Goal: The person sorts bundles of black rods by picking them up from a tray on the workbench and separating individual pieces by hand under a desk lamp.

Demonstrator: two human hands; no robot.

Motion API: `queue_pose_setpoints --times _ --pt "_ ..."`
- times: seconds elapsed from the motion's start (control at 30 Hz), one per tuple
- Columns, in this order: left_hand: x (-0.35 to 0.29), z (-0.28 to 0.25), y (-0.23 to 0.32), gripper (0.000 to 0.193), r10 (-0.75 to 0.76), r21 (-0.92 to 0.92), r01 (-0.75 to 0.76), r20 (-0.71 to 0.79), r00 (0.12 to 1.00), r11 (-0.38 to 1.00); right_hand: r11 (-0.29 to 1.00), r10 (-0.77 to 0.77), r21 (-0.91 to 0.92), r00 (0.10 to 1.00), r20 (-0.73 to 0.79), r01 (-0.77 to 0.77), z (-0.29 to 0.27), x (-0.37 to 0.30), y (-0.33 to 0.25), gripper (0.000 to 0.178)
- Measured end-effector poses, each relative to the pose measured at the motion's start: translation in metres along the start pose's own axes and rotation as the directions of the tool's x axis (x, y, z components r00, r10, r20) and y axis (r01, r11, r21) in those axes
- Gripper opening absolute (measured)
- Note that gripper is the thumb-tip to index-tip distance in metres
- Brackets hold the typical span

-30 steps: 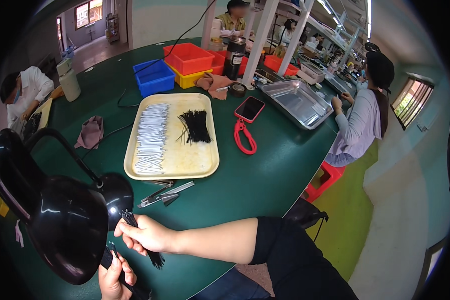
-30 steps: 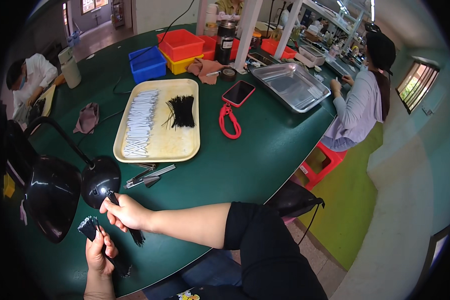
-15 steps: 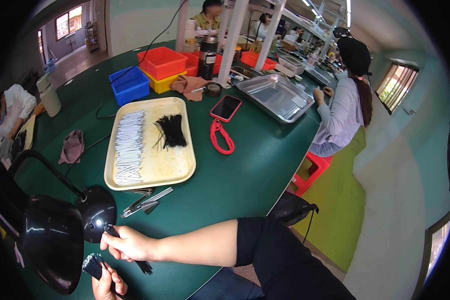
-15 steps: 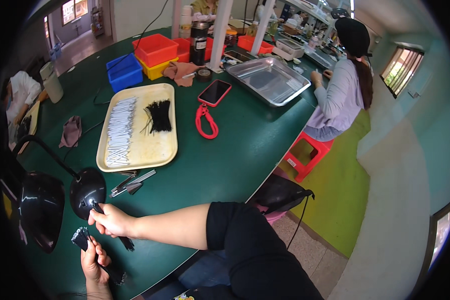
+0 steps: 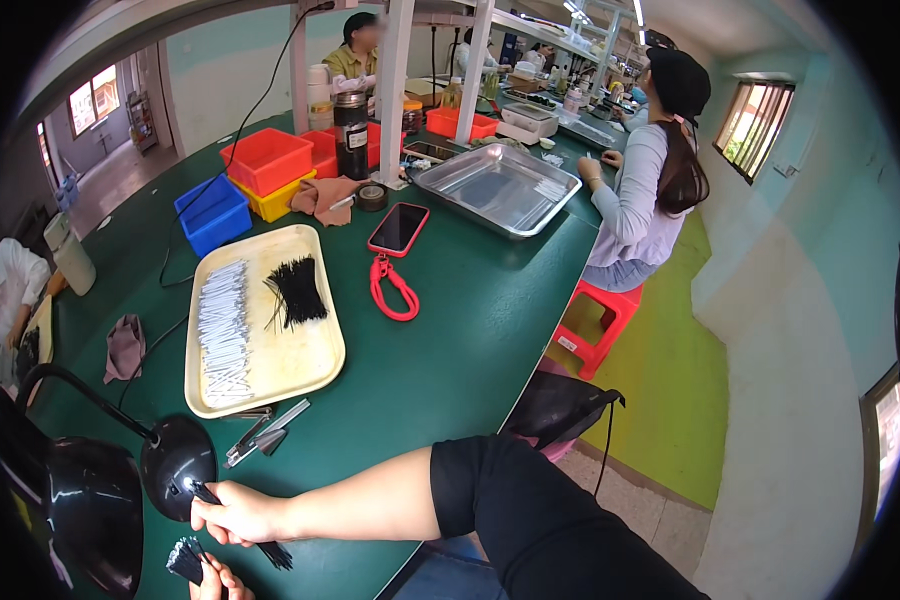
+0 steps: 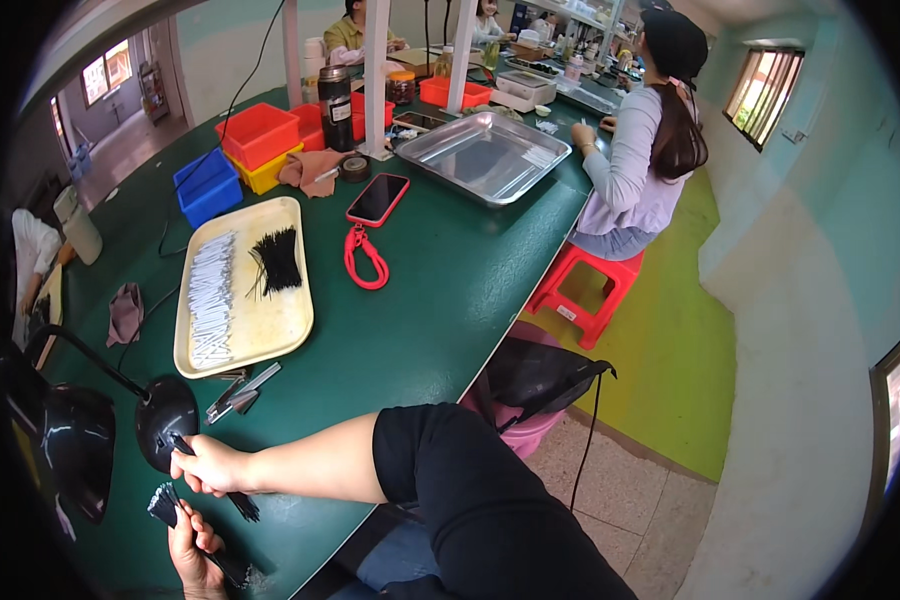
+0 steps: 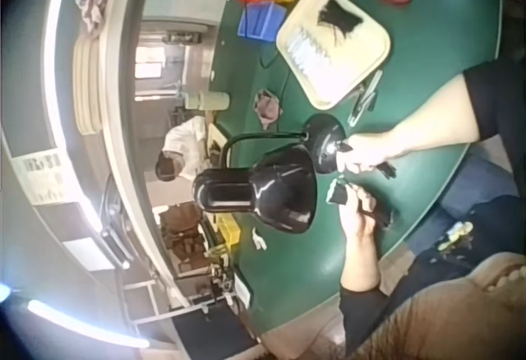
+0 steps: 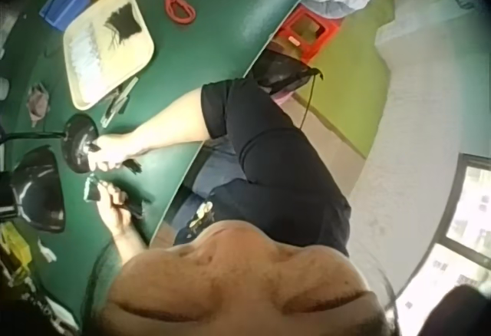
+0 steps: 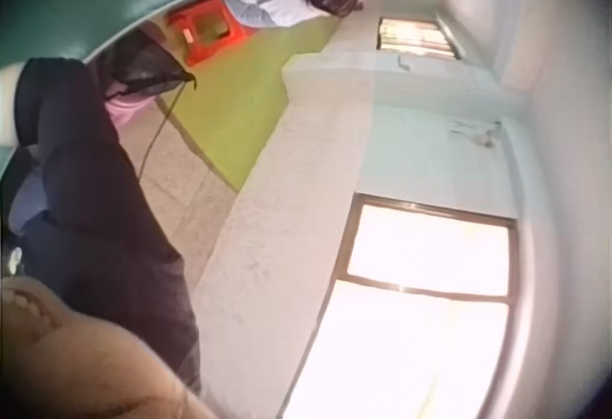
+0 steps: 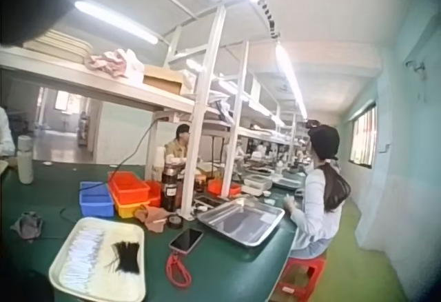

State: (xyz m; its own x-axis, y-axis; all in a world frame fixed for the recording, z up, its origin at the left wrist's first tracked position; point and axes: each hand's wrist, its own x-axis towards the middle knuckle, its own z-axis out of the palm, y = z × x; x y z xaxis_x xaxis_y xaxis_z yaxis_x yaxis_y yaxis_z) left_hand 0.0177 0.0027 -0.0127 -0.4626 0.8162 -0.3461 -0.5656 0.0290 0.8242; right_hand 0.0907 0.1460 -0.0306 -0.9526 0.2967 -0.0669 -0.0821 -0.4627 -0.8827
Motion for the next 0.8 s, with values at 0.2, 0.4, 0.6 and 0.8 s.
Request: queue_pose_setpoints --times 0.2,0.4,0.6,0.8 --pt "-0.004 0.007 0.002 0.013 -0.024 0.0 0.024 -0.011 1.0 1.0 1.0 0.022 -0.008 1.0 0.005 -0.022 -0.001 0.0 0.0 0.027" --pt "-0.01 0.024 0.015 0.009 -0.133 0.032 0.131 0.063 0.989 0.991 0.999 0.051 0.017 0.999 0.018 -0.052 -0.003 -0.003 -0.004 0.026" --pt "-0.007 0.006 0.004 0.012 -0.055 -0.04 0.056 0.016 0.998 0.998 0.997 0.051 0.063 0.997 0.057 -0.055 -0.002 0.0 -0.003 0.021" --pt "-0.008 0.007 0.002 0.013 -0.075 -0.032 0.077 0.059 0.995 0.997 0.999 0.034 -0.012 0.998 0.053 -0.034 -0.004 -0.001 -0.004 0.022"
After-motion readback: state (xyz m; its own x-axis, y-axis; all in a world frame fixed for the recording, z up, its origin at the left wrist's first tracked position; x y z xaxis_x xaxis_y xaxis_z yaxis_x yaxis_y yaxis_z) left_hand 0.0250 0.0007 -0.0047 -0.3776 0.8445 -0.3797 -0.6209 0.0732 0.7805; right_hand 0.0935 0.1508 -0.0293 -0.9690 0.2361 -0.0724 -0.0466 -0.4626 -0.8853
